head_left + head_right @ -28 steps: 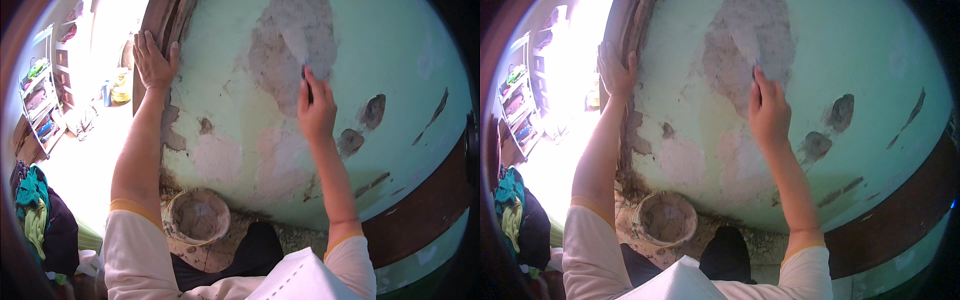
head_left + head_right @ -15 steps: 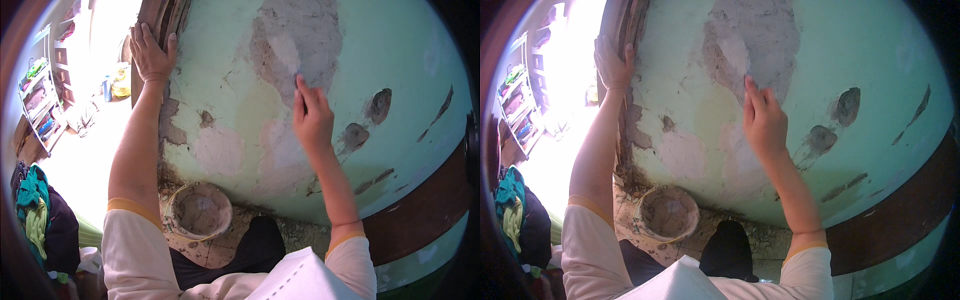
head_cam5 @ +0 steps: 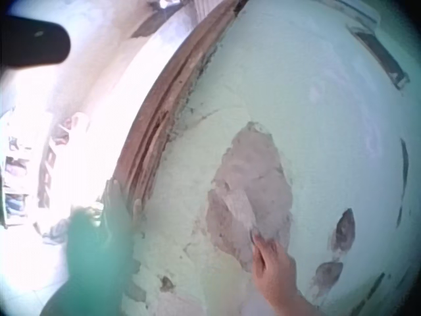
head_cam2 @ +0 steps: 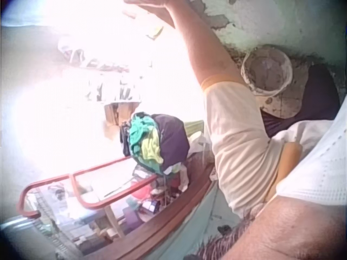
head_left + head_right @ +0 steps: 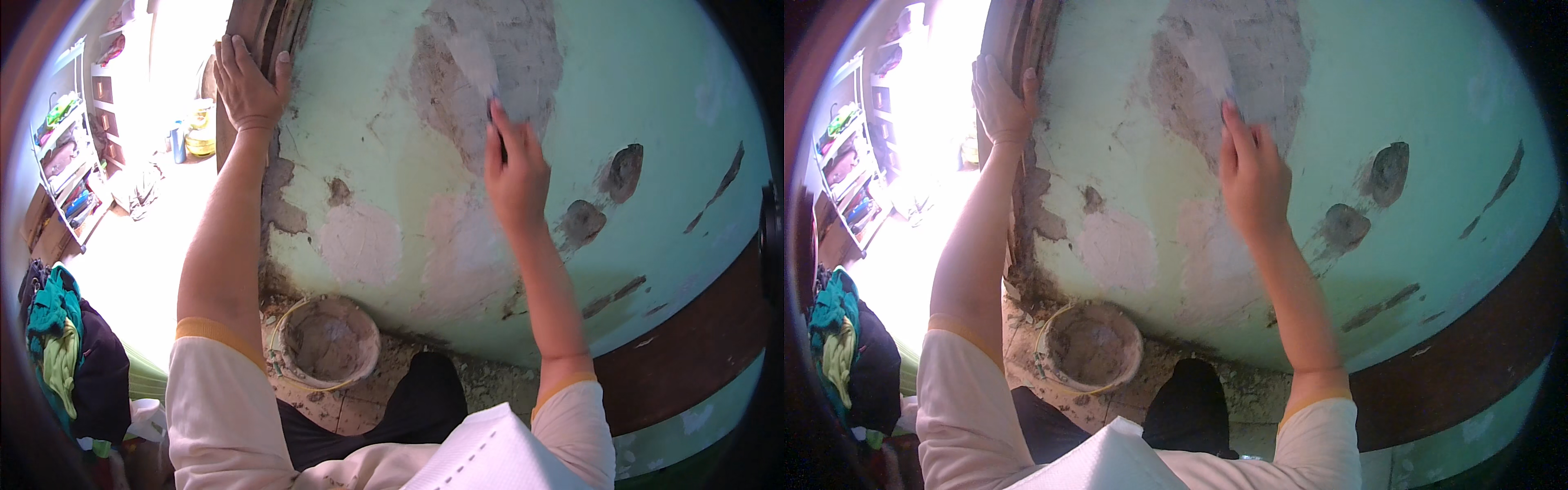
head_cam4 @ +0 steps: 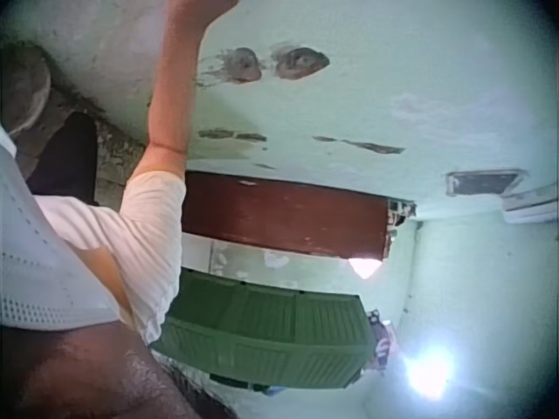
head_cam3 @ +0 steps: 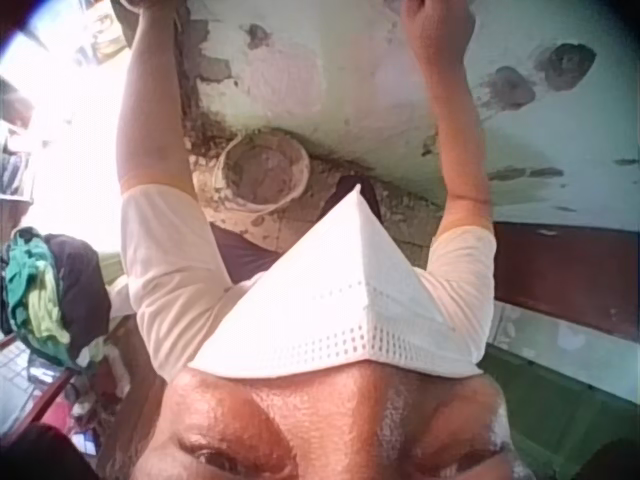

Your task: The person uses a putty knife to scoop plaster from a bucket and apply it to a wall, spreading it across damaged sections.

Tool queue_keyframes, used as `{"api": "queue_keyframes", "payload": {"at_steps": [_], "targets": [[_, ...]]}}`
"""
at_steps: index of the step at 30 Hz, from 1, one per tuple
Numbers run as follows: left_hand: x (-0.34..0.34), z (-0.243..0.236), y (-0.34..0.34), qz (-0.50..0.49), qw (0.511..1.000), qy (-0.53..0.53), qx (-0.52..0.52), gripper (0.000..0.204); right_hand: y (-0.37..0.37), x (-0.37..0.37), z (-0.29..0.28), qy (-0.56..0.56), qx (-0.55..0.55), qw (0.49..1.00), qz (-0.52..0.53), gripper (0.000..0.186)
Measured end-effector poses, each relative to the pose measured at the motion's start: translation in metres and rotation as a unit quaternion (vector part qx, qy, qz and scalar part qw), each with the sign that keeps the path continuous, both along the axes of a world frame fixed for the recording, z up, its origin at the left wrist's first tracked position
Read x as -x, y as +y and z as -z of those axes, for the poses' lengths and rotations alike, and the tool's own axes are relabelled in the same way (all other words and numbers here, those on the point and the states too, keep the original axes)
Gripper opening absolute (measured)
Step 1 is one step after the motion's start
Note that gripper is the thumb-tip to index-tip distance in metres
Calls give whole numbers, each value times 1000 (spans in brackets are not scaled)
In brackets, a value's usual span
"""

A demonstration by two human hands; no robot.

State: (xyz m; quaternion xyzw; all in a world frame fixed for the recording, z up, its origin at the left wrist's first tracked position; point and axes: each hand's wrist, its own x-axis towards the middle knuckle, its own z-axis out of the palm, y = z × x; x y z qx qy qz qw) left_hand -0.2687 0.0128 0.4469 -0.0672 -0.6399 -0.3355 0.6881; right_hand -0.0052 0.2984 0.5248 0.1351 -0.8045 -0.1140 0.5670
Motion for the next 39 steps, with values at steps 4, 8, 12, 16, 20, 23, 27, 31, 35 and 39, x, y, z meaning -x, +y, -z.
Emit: {"api": "queue_keyframes", "payload": {"at_steps": [4, 8, 12, 16, 20, 23, 27, 31, 35, 39], "targets": [[0, -2, -1, -2, 1000, 8, 7, 80, -12, 39, -33, 13, -32, 999, 15, 42], [-6, -3, 1, 1, 1000, 0, 11, 78, 8, 23, 28, -27, -8, 999, 38, 40], [0, 0, 0, 3, 1000, -8, -2, 80, -7, 11, 37, -10, 27, 997, -67, 37], [2, 3, -1, -2, 1000, -3, 3, 81, -21, 53, -1, 39, 19, 998, -47, 43], [1, -3, 3, 10, 1000, 7, 5, 82, 7, 57, 49, -4, 3, 1000, 18, 47], [1, -2, 2, 5, 1000, 1, 1, 82, 2, 25, 94, -57, 51, 997, -22, 48], [2, 1, 1, 1, 1000, 7, 1, 82, -20, 29, 60, -15, 37, 998, -50, 47], [-2, 1, 2, -1, 1000, -1, 15, 79, -23, 52, 23, -7, 13, 1000, -21, 47], [-3, -1, 0, 6, 1000, 0, 11, 78, 4, 29, 93, -85, 29, 996, 25, 45], [-5, -5, 6, 0, 1000, -18, 2, 79, 0, 4, 105, -99, 64, 992, -31, 39]]}}
